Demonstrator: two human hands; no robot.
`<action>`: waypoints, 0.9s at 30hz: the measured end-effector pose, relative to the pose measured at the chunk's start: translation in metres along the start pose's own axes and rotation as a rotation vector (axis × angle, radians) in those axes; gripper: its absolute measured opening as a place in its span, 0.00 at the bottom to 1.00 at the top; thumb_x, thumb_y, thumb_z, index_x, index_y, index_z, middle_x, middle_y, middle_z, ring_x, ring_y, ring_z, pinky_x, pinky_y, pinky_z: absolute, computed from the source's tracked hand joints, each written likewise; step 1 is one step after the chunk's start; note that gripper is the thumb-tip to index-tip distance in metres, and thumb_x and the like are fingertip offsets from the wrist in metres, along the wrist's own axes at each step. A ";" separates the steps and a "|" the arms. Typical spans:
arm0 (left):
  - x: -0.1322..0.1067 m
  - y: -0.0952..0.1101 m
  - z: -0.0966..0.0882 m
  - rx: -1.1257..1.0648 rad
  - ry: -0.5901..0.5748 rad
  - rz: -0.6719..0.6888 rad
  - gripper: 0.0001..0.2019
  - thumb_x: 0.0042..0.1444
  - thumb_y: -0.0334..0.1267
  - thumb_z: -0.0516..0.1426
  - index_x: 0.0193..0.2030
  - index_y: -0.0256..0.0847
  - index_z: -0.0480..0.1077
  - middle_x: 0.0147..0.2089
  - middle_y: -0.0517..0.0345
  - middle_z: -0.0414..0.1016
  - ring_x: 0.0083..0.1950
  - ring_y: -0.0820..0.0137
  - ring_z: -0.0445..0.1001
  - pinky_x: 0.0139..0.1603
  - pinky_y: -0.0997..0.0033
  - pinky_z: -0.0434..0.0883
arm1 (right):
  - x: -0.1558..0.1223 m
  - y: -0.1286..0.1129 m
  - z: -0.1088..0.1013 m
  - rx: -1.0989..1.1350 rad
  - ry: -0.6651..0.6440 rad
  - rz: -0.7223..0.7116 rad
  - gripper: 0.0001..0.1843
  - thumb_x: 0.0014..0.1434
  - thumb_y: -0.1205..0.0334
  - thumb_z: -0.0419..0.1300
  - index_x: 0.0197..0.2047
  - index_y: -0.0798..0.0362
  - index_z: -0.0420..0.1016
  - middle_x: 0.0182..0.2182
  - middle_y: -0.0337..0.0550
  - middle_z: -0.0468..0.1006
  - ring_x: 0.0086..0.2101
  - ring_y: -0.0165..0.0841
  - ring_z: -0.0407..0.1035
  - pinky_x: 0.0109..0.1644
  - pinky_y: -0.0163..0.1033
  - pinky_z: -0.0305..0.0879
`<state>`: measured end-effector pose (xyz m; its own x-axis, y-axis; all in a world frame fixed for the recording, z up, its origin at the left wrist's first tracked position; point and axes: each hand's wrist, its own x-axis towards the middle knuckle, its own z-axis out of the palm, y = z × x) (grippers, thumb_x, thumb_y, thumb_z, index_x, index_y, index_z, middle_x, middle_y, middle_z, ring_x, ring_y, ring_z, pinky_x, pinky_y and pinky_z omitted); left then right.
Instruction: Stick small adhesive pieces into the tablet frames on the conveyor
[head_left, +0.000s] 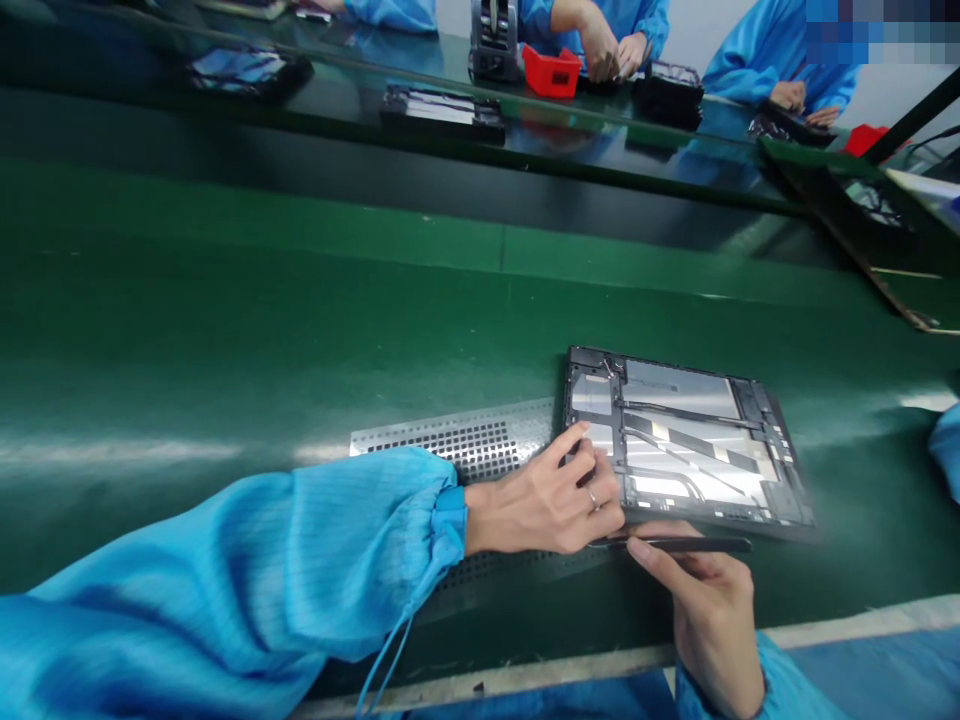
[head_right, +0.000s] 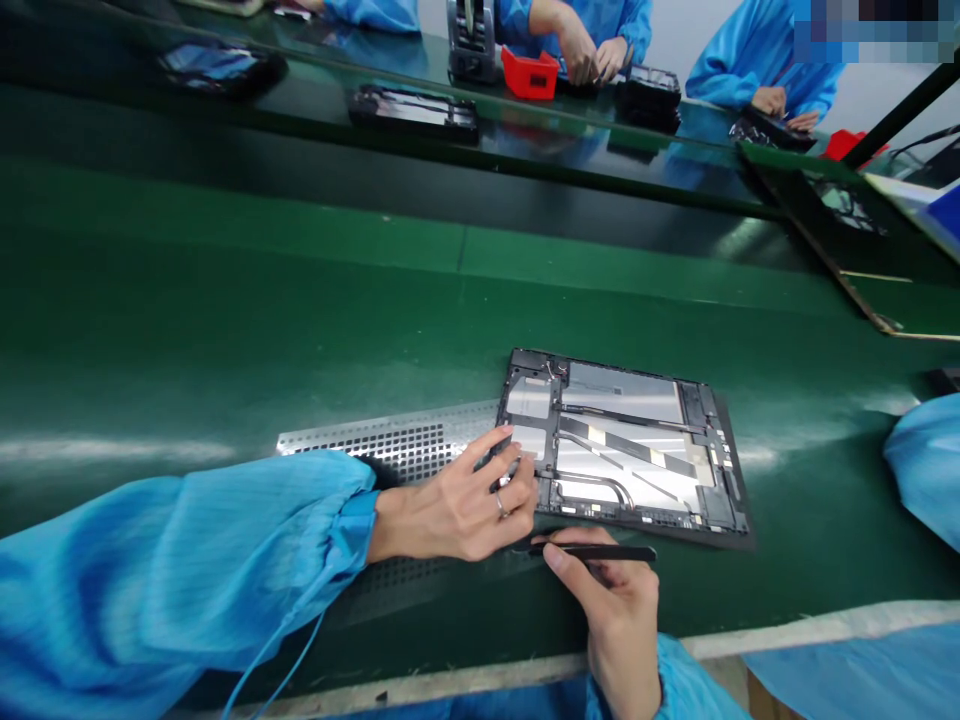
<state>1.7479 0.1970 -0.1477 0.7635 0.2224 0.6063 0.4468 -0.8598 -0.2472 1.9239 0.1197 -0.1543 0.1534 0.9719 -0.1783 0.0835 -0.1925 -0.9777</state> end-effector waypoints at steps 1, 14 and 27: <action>0.000 0.000 0.000 0.001 -0.001 0.000 0.07 0.59 0.28 0.47 0.32 0.38 0.63 0.34 0.55 0.74 0.36 0.65 0.74 0.51 0.53 0.68 | 0.000 -0.001 0.000 0.003 0.000 0.004 0.06 0.43 0.58 0.67 0.24 0.52 0.80 0.23 0.43 0.78 0.24 0.34 0.72 0.26 0.31 0.68; 0.000 0.000 0.000 0.005 -0.009 0.003 0.08 0.59 0.27 0.47 0.32 0.37 0.64 0.34 0.54 0.74 0.36 0.65 0.73 0.51 0.51 0.68 | -0.001 0.000 0.002 0.039 0.009 0.079 0.05 0.43 0.60 0.68 0.23 0.52 0.80 0.22 0.41 0.77 0.24 0.31 0.70 0.26 0.30 0.65; 0.002 -0.012 -0.010 -0.028 -0.032 -0.015 0.09 0.58 0.25 0.46 0.35 0.34 0.66 0.36 0.50 0.73 0.38 0.65 0.73 0.51 0.51 0.69 | 0.011 -0.047 -0.012 0.156 0.062 -0.240 0.02 0.44 0.66 0.67 0.25 0.52 0.80 0.25 0.47 0.79 0.28 0.37 0.75 0.35 0.36 0.72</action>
<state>1.7399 0.2031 -0.1358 0.7714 0.2499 0.5852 0.4456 -0.8687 -0.2164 1.9331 0.1378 -0.1087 0.2083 0.9760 0.0630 -0.0270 0.0701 -0.9972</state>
